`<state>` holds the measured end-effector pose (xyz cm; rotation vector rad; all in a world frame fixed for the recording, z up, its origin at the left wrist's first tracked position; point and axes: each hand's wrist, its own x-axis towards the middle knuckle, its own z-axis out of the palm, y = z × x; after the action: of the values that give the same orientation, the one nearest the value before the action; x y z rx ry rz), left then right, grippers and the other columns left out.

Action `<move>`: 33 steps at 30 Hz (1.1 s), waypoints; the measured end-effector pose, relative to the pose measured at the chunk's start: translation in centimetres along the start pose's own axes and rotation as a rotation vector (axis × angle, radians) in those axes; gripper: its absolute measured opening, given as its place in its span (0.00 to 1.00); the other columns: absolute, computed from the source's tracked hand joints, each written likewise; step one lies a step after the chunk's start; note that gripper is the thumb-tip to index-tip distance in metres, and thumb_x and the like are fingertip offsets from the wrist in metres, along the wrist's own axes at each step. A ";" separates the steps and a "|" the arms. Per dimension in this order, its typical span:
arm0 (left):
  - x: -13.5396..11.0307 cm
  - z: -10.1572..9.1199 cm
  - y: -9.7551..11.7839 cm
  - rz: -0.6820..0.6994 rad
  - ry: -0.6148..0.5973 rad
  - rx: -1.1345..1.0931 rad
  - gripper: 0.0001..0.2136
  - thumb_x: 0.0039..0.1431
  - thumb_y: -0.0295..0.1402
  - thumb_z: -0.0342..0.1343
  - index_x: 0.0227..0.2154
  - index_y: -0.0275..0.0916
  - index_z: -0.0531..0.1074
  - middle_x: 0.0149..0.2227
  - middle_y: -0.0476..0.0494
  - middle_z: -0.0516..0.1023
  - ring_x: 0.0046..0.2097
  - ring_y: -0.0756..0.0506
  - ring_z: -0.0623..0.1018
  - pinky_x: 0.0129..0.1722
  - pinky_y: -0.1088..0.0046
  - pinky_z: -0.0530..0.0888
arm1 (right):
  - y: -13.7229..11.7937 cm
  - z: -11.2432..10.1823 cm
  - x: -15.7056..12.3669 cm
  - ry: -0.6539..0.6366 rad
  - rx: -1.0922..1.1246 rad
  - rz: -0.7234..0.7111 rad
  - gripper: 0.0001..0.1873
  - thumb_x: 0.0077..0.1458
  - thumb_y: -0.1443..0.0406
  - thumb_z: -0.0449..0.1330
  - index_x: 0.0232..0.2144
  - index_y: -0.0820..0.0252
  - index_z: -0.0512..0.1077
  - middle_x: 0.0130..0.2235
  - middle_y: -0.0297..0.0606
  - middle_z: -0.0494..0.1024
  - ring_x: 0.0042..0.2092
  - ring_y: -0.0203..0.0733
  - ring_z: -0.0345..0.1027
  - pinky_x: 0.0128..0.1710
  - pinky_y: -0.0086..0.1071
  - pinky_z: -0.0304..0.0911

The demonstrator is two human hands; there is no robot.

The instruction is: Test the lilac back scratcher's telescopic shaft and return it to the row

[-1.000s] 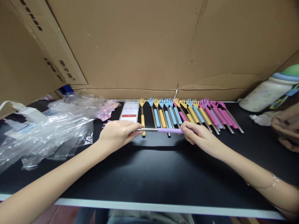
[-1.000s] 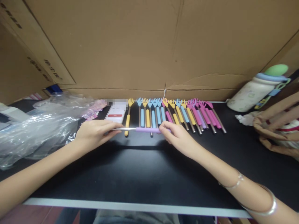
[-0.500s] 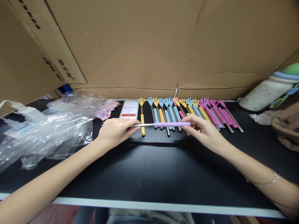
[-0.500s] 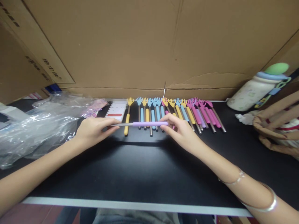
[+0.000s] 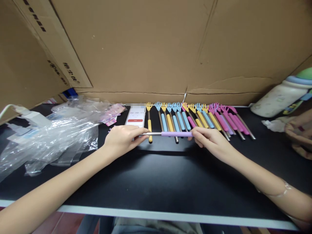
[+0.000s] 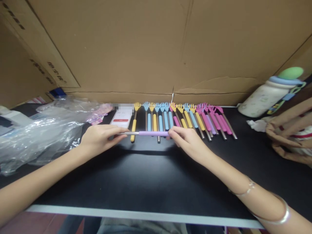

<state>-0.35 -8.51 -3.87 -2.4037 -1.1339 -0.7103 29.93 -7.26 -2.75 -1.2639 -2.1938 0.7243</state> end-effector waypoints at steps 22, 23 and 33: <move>0.1 0.0 0.1 -0.103 -0.142 0.043 0.13 0.62 0.42 0.43 0.34 0.45 0.72 0.27 0.54 0.77 0.25 0.51 0.74 0.19 0.78 0.54 | 0.9 -0.3 0.1 0.144 -0.508 -0.246 0.12 0.60 0.58 0.48 0.37 0.56 0.67 0.30 0.33 0.72 0.29 0.34 0.63 0.28 0.26 0.54; 0.1 0.0 0.1 -0.101 -0.153 0.029 0.13 0.62 0.42 0.43 0.35 0.45 0.72 0.27 0.54 0.77 0.26 0.51 0.74 0.19 0.78 0.54 | 1.1 -0.4 0.2 0.129 -0.533 -0.267 0.12 0.60 0.57 0.48 0.37 0.56 0.68 0.30 0.34 0.72 0.30 0.34 0.64 0.28 0.26 0.54; -0.1 0.1 0.4 -0.003 -0.033 0.025 0.14 0.63 0.41 0.43 0.35 0.44 0.73 0.32 0.52 0.79 0.30 0.51 0.77 0.21 0.79 0.61 | 1.4 -1.2 0.4 -0.088 -0.371 -0.247 0.19 0.60 0.54 0.45 0.31 0.58 0.70 0.27 0.35 0.71 0.30 0.35 0.64 0.30 0.27 0.54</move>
<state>-0.04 -8.76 -4.09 -2.4016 -1.1526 -0.6564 31.42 -6.03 -2.72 -1.1114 -2.5831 0.2881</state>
